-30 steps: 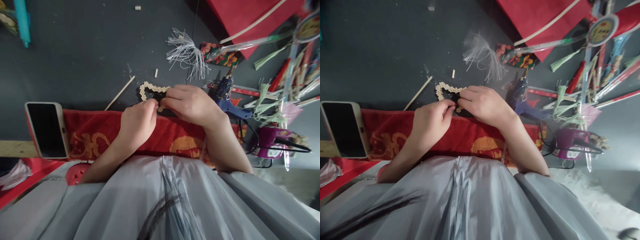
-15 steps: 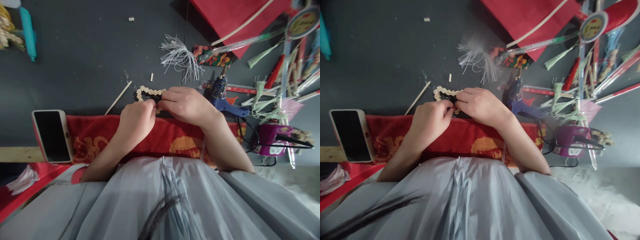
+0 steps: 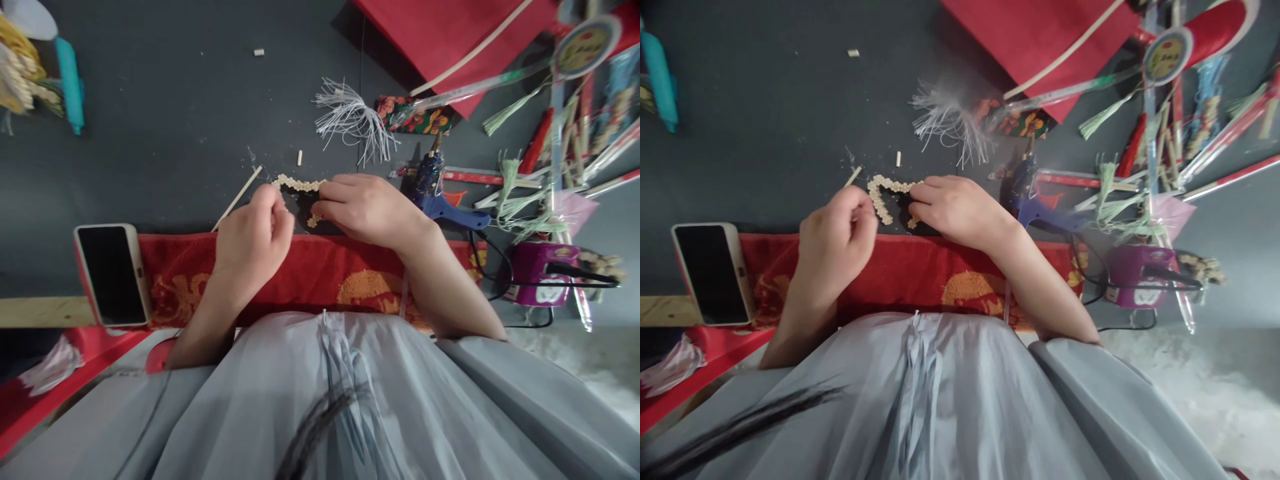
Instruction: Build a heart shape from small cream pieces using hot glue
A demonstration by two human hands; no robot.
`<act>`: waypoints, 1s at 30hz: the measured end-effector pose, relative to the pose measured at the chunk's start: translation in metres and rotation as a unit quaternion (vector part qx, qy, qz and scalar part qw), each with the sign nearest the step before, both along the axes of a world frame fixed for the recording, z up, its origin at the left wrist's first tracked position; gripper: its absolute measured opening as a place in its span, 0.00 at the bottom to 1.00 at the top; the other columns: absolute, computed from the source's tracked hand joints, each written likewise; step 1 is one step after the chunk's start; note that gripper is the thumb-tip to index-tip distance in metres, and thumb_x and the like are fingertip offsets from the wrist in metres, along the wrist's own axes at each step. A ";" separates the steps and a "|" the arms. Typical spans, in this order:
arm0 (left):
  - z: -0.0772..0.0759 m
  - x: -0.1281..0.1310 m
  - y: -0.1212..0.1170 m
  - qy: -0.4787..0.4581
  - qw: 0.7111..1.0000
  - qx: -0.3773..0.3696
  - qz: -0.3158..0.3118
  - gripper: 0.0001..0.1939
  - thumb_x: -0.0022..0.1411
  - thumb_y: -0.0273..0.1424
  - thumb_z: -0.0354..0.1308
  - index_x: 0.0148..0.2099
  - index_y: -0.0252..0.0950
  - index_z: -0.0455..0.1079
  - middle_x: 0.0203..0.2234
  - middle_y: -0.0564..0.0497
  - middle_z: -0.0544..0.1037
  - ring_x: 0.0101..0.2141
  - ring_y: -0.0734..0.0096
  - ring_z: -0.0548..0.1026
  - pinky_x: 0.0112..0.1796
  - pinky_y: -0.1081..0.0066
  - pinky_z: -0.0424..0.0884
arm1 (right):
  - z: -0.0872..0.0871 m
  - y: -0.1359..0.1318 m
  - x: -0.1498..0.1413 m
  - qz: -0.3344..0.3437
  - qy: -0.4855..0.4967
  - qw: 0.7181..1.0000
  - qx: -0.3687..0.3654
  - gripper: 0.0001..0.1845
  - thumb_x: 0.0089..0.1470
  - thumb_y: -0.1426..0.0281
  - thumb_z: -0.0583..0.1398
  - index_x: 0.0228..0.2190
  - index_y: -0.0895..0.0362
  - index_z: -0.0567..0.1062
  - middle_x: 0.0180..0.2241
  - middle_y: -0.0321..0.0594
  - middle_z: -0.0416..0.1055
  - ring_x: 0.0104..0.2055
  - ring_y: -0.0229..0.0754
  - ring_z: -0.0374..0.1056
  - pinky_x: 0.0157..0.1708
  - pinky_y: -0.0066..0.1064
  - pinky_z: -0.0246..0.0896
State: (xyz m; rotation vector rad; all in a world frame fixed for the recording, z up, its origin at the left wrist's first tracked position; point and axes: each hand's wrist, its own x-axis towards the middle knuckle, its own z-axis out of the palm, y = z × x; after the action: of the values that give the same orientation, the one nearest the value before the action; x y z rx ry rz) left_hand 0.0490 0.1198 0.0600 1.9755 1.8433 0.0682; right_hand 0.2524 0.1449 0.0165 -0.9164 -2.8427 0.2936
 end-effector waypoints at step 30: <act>-0.022 -0.060 -0.064 -0.119 0.992 -0.042 0.020 0.10 0.61 0.40 0.57 0.34 0.39 0.70 0.21 0.57 0.70 0.24 0.75 0.68 0.30 0.74 0.61 | 0.032 -0.102 -0.002 -0.190 -0.051 0.961 -0.194 0.12 0.63 0.74 0.55 0.41 0.58 0.78 0.40 0.45 0.79 0.40 0.44 0.74 0.35 0.33 0.60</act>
State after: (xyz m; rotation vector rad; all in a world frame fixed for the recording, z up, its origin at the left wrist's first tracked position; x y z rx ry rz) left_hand -0.0111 0.0555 0.0379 1.7882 1.7031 0.2254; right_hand 0.2503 0.0427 0.0486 -1.5622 -2.6586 0.7897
